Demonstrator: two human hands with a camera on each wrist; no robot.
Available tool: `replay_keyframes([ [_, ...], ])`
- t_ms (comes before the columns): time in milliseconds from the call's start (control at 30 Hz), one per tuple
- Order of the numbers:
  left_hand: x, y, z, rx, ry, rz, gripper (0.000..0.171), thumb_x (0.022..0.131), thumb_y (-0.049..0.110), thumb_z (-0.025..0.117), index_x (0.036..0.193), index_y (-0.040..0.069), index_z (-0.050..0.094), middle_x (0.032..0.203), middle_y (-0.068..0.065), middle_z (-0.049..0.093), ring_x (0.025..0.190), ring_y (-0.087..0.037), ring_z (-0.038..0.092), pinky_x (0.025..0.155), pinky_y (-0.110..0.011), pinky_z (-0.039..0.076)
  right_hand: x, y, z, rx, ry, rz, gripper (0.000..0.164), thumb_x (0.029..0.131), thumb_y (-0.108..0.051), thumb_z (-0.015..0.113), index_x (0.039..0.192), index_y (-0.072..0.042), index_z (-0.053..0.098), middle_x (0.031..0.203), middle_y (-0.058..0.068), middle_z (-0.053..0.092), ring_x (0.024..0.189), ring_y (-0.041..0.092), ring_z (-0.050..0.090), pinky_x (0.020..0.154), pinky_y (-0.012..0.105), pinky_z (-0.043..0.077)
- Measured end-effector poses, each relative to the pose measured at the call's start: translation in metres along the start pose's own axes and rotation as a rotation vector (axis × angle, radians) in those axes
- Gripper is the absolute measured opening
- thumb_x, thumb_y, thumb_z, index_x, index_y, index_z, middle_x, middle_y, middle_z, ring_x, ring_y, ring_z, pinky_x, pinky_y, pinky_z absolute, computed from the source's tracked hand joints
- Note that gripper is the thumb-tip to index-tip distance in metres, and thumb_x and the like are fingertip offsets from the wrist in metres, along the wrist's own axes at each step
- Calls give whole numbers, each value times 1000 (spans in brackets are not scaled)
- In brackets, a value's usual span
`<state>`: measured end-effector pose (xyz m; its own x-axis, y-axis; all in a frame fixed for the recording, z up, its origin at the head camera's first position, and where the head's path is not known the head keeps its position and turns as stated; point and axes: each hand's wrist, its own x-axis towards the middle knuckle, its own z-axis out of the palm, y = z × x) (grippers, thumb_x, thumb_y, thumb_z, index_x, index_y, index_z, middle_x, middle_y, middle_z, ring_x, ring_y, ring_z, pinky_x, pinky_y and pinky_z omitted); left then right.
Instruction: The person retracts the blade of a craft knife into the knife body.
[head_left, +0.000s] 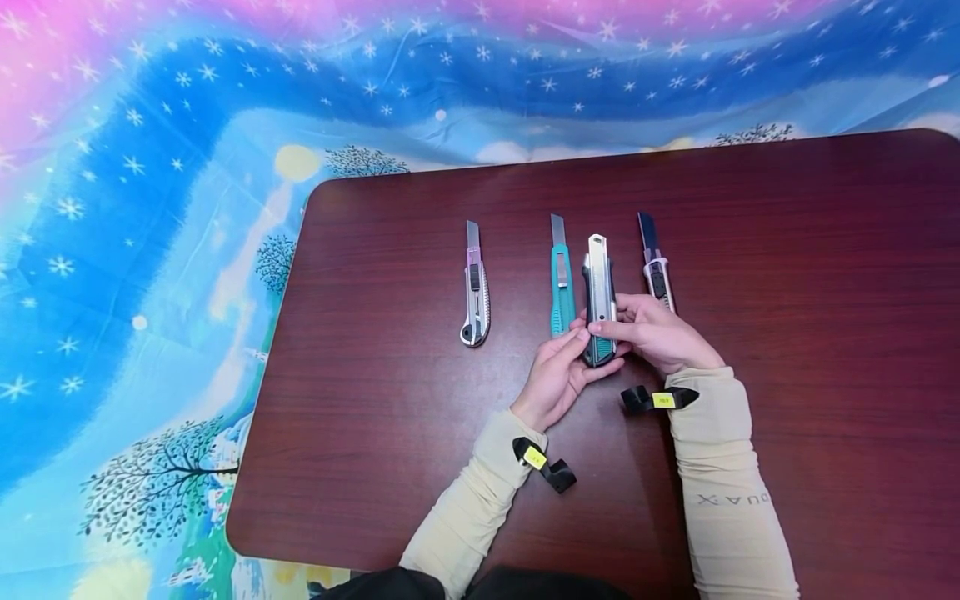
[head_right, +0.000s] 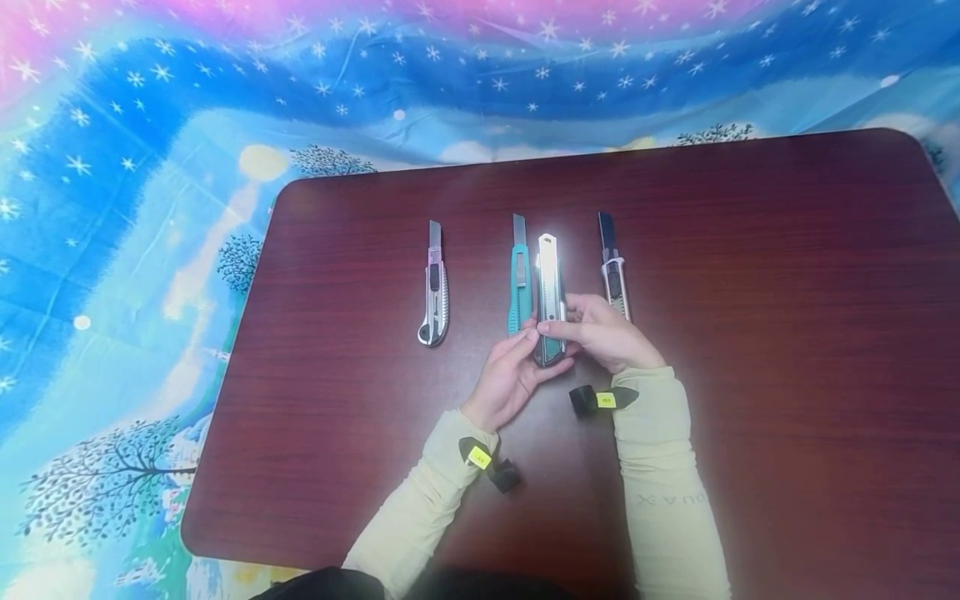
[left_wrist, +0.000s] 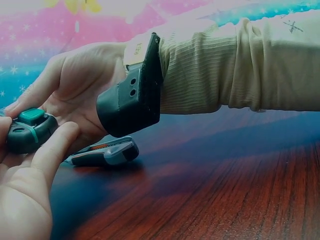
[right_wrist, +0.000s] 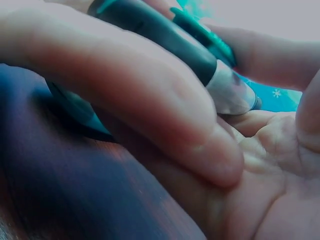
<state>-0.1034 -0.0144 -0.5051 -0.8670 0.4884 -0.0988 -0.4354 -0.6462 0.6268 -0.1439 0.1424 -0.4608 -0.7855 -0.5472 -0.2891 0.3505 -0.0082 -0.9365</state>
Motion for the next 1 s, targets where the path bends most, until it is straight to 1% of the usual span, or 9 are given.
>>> replay_keyframes([
  [100,0,0,0,1,2,1,32,98,14,34,128,3,38,126,-3,46,117,-42,43,95,-42,44,0,0,-1,-10,3,-2,41,86,-9,59,118,11,43,97,3,69,91,13,64,74,25,55],
  [267,1,0,0,-2,3,9,36,98,13,34,131,1,36,129,-4,45,119,-34,45,95,-44,44,-1,-1,-2,-33,6,-20,47,84,-8,61,121,12,41,99,3,68,94,14,63,81,22,52],
  [433,1,-1,1,0,0,14,37,98,13,34,131,-3,36,126,-10,47,121,-37,42,96,-45,44,0,0,-3,-19,-18,-29,47,84,-6,60,122,12,40,103,6,67,98,16,62,85,22,50],
  [567,1,-2,1,3,-3,17,38,98,14,35,131,-4,36,125,-15,47,121,-37,41,96,-45,43,-1,0,-3,-28,-21,-28,46,84,-8,61,122,10,42,107,8,66,101,16,61,86,22,50],
  [700,0,-2,1,11,1,19,39,97,15,36,131,-5,37,128,-19,45,120,-32,45,96,-46,43,-2,0,-2,-55,-15,-42,43,84,-9,61,120,8,45,110,9,65,103,15,60,87,22,49],
  [833,-1,-3,1,19,7,22,40,97,15,36,132,-6,37,132,-26,40,117,-27,48,96,-45,43,-2,0,-2,-88,-1,-49,42,83,-10,63,119,7,48,110,6,64,103,14,59,86,21,49],
  [900,-1,-3,0,17,5,23,40,98,15,36,132,-5,37,133,-26,39,117,-25,48,97,-45,42,-1,0,-2,-111,17,-47,43,83,-12,64,119,5,49,108,4,65,102,14,60,85,21,49],
  [1000,-1,-2,1,11,2,27,40,98,16,35,132,-3,37,134,-22,40,119,-23,47,97,-44,42,0,-1,-1,-166,49,-43,44,81,-15,66,119,3,51,106,2,65,99,13,60,84,21,49],
])
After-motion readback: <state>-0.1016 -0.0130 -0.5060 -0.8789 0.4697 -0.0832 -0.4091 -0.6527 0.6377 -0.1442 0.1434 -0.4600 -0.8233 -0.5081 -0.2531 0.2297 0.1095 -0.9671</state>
